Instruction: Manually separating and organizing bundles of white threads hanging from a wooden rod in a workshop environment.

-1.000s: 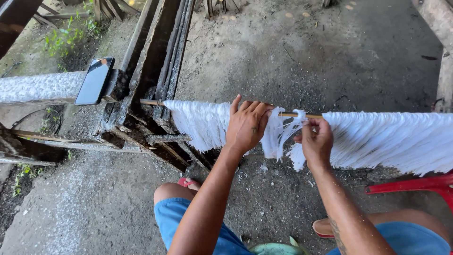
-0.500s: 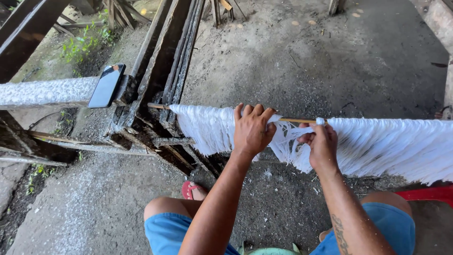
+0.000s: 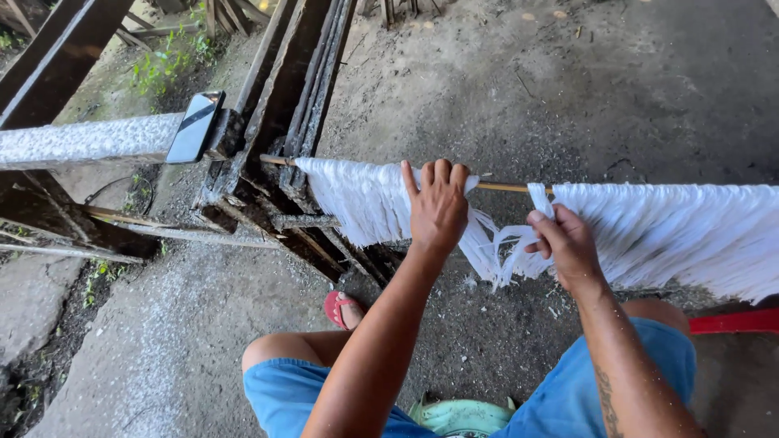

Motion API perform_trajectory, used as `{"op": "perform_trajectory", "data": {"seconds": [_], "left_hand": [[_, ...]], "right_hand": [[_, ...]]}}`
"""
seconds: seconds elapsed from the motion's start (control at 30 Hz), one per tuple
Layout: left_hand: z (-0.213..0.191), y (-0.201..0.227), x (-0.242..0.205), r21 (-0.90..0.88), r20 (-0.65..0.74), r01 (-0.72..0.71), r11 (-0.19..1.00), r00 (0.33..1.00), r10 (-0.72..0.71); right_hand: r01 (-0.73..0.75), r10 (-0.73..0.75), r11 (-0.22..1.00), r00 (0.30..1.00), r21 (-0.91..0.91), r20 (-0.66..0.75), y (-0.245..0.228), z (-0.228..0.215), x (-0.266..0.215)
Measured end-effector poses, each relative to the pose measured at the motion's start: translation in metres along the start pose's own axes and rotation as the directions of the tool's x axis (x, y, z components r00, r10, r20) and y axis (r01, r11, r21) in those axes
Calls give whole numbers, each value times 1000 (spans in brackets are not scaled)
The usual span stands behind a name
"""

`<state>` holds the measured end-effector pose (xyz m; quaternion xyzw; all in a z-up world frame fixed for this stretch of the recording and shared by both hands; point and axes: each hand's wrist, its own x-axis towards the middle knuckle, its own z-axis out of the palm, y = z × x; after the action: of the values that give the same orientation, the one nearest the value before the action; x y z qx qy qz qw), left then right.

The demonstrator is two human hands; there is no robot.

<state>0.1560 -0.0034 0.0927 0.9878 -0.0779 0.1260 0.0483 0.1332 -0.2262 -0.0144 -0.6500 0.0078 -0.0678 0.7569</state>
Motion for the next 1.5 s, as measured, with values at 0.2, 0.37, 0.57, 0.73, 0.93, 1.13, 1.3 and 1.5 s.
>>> {"op": "perform_trajectory", "data": {"seconds": [0.2, 0.37, 0.57, 0.73, 0.93, 1.13, 1.3, 1.5], "left_hand": [[-4, 5, -15, -25, -137, -21, 999, 990, 17], [-3, 7, -15, 5, -179, -43, 999, 983, 43], [-1, 8, -15, -38, -116, -2, 999, 993, -3], [83, 40, -69, -339, -263, -131, 932, 964, 40], [147, 28, -81, -346, -193, -389, 854, 920, 341], [121, -6, -59, 164, 169, -617, 770, 787, 594], [150, -20, -43, 293, 47, -587, 754, 797, 602], [45, 34, -73, -991, 137, 130, 43, 955, 263]], "right_hand": [[-139, 136, 988, 989, 66, 58, -3, 58, -18], [-217, 237, 965, 961, -145, 139, 35, 52, -37], [-299, 310, 938, 950, -176, 38, 76, 10, -47], [-297, 313, 892, 950, -341, -8, 78, 20, -62], [-317, 319, 931, 948, -184, -15, 41, 39, -118], [-205, 178, 933, 977, -297, -115, 11, 21, -162], [-345, 324, 935, 926, -84, -193, -57, 28, -185], [-459, 458, 885, 888, -74, -35, -41, 41, -163]]}}
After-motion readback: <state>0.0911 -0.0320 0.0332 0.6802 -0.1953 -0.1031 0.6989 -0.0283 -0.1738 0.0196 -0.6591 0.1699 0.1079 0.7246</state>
